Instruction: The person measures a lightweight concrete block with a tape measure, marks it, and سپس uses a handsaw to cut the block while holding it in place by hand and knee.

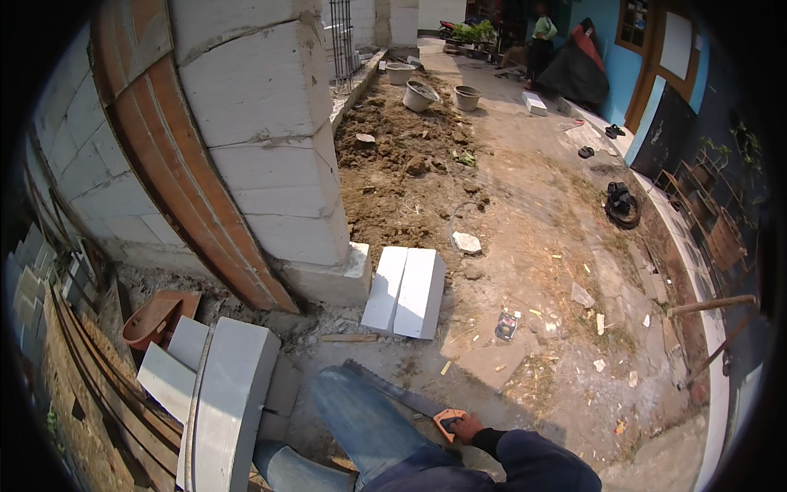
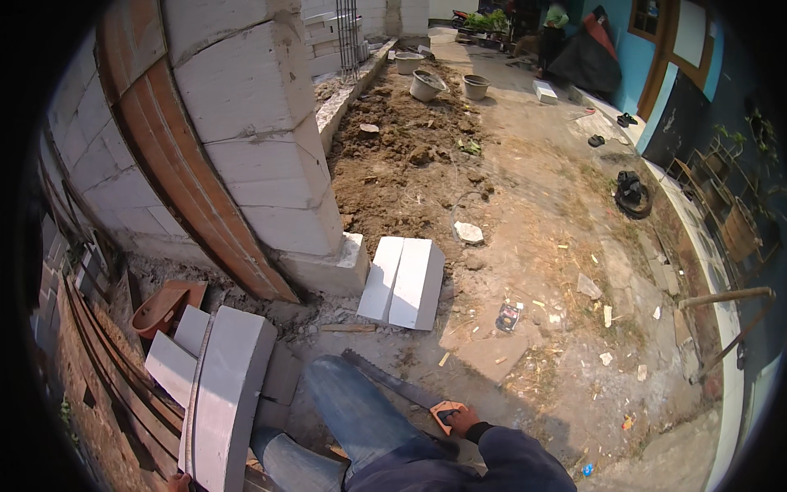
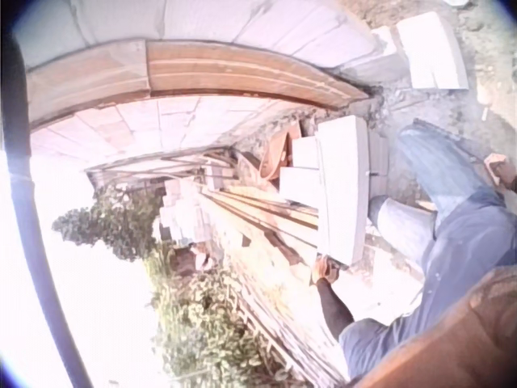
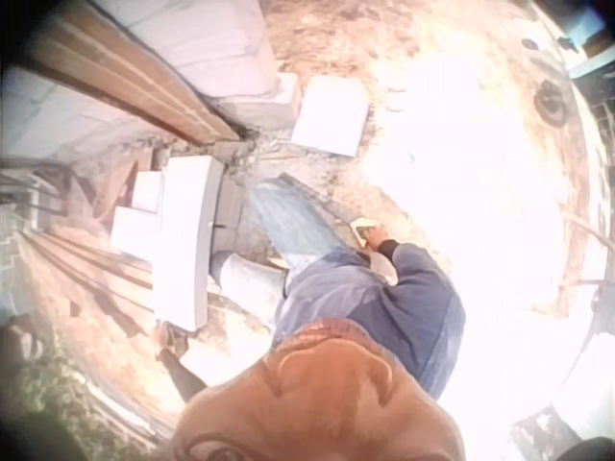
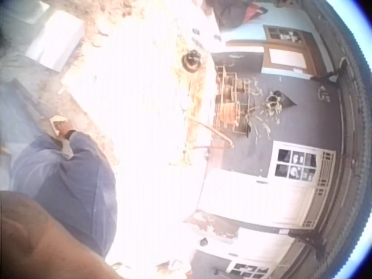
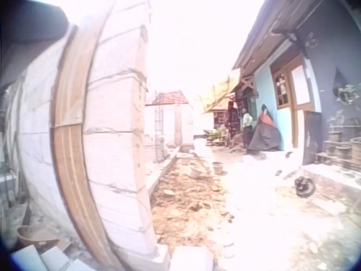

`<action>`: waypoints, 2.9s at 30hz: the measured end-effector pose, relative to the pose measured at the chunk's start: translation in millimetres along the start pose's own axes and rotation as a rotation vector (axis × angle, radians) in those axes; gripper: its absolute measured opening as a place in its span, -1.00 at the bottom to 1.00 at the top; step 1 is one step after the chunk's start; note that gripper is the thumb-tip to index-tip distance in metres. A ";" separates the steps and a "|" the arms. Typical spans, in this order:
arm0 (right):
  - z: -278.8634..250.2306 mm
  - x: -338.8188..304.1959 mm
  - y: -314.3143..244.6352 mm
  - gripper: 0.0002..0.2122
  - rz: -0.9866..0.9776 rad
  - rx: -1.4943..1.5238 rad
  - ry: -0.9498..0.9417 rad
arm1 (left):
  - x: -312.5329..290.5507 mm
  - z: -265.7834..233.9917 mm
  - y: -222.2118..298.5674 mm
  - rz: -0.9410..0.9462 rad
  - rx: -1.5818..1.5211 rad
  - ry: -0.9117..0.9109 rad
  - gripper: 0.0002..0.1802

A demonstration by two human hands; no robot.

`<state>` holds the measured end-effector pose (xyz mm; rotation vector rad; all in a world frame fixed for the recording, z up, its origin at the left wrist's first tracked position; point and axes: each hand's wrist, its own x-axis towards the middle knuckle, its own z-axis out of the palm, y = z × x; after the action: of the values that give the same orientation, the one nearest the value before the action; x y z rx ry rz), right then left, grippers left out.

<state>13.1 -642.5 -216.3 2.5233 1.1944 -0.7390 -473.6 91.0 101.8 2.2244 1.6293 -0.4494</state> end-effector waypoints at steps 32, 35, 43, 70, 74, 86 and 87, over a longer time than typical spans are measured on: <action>-391.4 -62.1 -79.8 -0.62 -0.380 1.430 0.755 | -69.4 0.3 -0.4 -0.210 -0.190 0.281 -0.57; -398.6 -55.2 -82.3 -0.65 -0.420 1.499 0.739 | -57.6 -0.1 20.6 -0.137 -0.245 0.225 -0.57; -417.4 -43.5 -115.1 -0.69 -0.492 1.553 0.689 | -19.4 -9.0 68.1 -0.087 -0.128 0.216 -0.56; -476.5 -7.5 -276.8 -0.77 -0.656 0.958 0.444 | -26.7 9.0 78.5 -0.249 0.034 0.459 -0.63; -472.0 -3.6 -276.4 -0.77 -0.636 0.965 0.425 | -29.9 7.5 84.5 -0.251 0.014 0.446 -0.64; -463.0 -0.3 -278.4 -0.76 -0.635 0.994 0.403 | -24.3 9.4 81.5 -0.257 0.026 0.448 -0.63; -462.5 -1.0 -279.4 -0.76 -0.638 1.002 0.401 | -25.0 10.3 79.9 -0.260 0.024 0.448 -0.63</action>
<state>-48.6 -269.0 169.2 3.1558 2.2785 -1.2553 -405.0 42.7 110.9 2.2515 2.1609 -0.0260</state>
